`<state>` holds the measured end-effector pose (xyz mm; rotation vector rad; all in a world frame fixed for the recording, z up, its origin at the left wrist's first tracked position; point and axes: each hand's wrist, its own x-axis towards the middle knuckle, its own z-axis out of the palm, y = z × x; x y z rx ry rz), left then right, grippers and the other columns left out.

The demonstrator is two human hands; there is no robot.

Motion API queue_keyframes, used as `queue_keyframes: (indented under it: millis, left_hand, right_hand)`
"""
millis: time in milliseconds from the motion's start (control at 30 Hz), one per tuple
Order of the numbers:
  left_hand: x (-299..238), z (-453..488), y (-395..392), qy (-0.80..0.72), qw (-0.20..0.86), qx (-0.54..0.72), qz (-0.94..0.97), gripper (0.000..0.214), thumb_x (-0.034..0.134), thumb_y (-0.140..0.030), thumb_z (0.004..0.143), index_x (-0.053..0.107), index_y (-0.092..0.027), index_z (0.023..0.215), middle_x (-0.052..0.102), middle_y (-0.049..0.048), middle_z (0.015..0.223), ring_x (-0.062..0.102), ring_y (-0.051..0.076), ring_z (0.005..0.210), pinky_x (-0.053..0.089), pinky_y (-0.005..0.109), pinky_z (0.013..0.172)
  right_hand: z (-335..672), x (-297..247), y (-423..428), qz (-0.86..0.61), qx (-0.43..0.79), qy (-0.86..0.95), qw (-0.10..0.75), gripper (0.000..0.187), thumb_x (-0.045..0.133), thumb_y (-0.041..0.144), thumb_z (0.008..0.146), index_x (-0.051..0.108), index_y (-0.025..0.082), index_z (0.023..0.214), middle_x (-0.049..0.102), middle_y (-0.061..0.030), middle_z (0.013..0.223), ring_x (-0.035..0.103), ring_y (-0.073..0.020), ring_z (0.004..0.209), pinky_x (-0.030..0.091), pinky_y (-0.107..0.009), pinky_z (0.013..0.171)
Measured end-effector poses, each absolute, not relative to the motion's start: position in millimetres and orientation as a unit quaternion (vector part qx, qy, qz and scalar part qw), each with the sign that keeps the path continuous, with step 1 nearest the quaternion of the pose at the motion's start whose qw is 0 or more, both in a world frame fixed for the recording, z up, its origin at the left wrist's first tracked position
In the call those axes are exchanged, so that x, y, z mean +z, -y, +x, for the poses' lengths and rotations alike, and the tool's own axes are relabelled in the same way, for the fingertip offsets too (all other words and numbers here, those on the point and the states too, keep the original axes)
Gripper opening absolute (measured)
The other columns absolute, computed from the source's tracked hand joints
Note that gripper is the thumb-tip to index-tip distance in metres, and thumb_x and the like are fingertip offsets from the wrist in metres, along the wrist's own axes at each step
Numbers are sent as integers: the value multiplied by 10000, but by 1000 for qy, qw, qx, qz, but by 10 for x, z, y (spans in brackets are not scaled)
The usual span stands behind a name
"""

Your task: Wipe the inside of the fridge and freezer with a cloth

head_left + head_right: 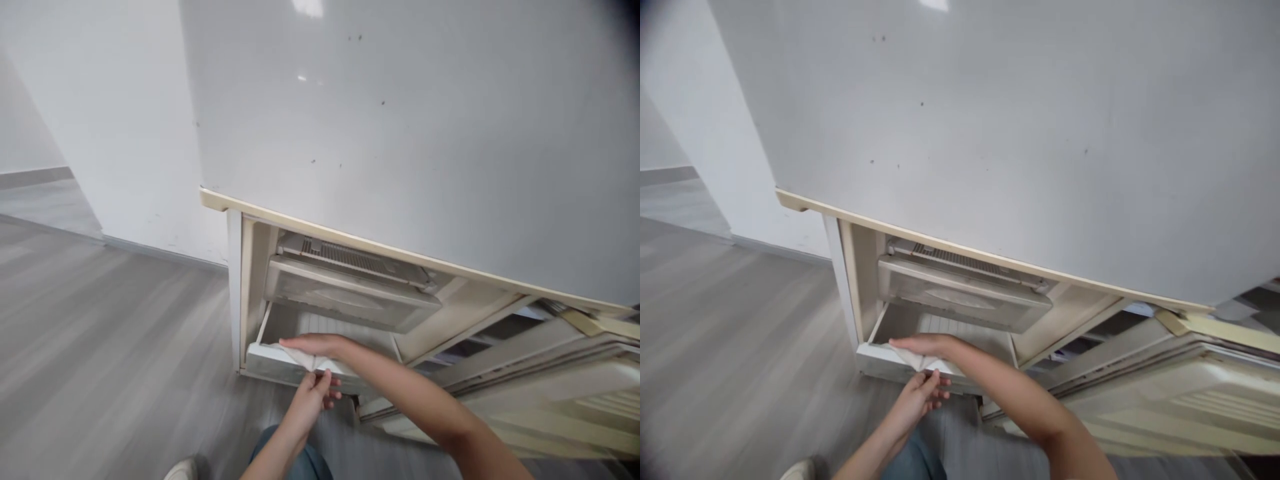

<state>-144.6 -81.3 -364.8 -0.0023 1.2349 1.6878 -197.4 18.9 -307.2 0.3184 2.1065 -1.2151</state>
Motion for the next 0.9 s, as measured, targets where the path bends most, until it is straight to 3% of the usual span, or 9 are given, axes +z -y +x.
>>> queue_keyframes:
  millis: [167,333,567,700,800,900]
  left_hand:
    - [-3653,-1460,818,-506,499,704,-3,715,784,-626,377,555,-139,848,665,40,811,605,123,651,390,267,616]
    - [-3673,-1482,841,-496,510,703,0,542,806,-468,435,594,-135,806,705,62,828,612,125,648,404,268,624]
    - [-3632,-1471,843,-502,509,699,-14,249,694,-293,638,596,-131,800,724,80,850,630,114,653,419,247,623]
    - [-3615,-1470,833,-505,507,698,-24,178,635,-231,667,592,-136,811,714,75,859,646,124,670,439,256,638]
    - [-3639,-1466,829,-511,504,696,-24,212,618,-127,579,600,-136,790,716,72,854,645,133,655,438,263,623]
    - [-3661,-1468,833,-512,503,696,-15,297,597,-101,515,616,-138,810,732,73,835,642,146,639,433,270,614]
  right_hand:
    - [-1475,-2939,-533,86,-385,-874,283,428,498,541,872,615,136,946,580,-18,768,483,-102,644,334,-193,528]
    - [-924,-2898,-771,127,-260,-940,181,454,444,588,879,625,172,906,642,-40,799,553,-158,715,319,-228,584]
    - [-280,-3001,-1022,212,-161,-962,57,486,327,554,946,601,181,798,654,-51,743,608,-196,718,349,-267,629]
    - [-160,-3307,-931,238,-100,-959,-118,466,310,474,974,617,161,819,667,-85,817,609,-223,802,405,-313,732]
    - [-242,-3612,-694,251,-40,-918,-303,363,369,394,971,625,137,992,677,-113,962,595,-246,942,404,-377,861]
    - [-465,-3818,-366,234,-25,-884,-405,306,404,305,962,569,136,1156,654,-120,1118,562,-237,1076,359,-414,964]
